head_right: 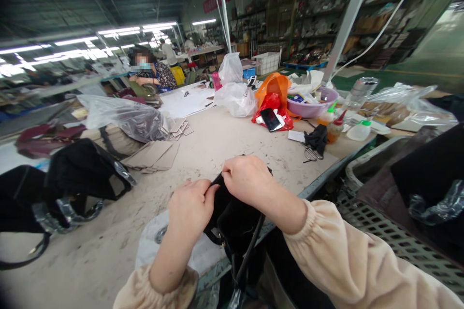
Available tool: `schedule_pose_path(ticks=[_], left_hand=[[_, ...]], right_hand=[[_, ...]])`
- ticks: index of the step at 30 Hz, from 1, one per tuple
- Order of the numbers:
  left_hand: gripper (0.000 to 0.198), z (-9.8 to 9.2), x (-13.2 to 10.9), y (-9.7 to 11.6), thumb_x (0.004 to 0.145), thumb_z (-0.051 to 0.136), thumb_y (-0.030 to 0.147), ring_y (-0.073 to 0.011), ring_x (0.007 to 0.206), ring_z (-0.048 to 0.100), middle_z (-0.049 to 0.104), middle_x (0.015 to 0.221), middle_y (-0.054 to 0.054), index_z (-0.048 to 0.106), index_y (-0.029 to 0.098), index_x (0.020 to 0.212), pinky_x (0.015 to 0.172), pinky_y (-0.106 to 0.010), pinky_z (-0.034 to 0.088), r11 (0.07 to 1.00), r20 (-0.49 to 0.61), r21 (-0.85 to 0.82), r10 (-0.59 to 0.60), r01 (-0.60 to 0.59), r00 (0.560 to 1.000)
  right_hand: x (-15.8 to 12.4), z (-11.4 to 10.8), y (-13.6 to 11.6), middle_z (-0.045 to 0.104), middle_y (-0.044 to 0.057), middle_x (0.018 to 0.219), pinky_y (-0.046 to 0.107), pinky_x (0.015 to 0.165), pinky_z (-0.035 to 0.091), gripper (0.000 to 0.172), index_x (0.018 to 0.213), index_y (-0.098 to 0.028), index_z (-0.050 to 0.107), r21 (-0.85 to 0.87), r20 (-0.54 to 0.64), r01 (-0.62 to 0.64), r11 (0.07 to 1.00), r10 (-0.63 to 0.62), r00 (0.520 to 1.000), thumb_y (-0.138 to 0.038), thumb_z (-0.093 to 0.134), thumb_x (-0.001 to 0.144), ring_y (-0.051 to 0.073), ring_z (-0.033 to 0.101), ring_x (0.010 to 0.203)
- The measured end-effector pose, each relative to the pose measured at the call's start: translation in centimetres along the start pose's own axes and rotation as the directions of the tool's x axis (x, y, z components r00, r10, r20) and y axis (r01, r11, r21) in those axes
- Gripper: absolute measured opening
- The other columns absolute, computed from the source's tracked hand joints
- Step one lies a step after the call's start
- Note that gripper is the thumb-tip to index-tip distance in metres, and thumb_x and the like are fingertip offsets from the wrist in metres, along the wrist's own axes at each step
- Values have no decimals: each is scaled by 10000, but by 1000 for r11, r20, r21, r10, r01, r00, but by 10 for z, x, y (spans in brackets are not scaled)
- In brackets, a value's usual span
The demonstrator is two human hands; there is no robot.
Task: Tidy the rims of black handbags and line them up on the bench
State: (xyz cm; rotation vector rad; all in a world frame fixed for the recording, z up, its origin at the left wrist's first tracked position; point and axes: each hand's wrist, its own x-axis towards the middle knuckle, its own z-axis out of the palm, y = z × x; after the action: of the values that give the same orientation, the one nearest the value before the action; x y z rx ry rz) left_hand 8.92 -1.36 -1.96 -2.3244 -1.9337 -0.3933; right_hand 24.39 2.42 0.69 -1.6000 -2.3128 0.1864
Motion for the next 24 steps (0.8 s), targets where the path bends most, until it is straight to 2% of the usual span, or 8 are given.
schedule_pose_path(ticks=[9, 16, 24], left_hand=[[254, -1, -6, 6, 904, 453, 288, -220, 798, 618, 696, 772, -54, 655, 204, 775, 927, -387, 356, 998, 12, -59, 2, -1, 1000], [263, -1, -15, 11, 915, 431, 281, -223, 816, 612, 695, 783, -47, 637, 199, 773, 977, -406, 335, 996, -9, -77, 35, -35, 999], [256, -1, -14, 10, 911, 442, 287, -226, 807, 616, 699, 784, -52, 644, 200, 782, 952, -401, 351, 996, -6, -84, 20, -21, 1000]], right_hand=[[1, -5, -8, 731, 27, 775, 272, 609, 396, 258, 755, -236, 727, -70, 39, -22, 997, 25, 999, -217, 471, 785, 177, 636, 698], [2, -4, -4, 712, 5, 699, 233, 584, 404, 201, 702, -230, 713, 118, 82, -101, 988, 92, 992, -191, 516, 701, 146, 616, 652], [1, 1, -1, 688, 4, 672, 218, 563, 389, 174, 680, -205, 683, 193, 53, -118, 974, 110, 993, -197, 510, 678, 132, 589, 624]])
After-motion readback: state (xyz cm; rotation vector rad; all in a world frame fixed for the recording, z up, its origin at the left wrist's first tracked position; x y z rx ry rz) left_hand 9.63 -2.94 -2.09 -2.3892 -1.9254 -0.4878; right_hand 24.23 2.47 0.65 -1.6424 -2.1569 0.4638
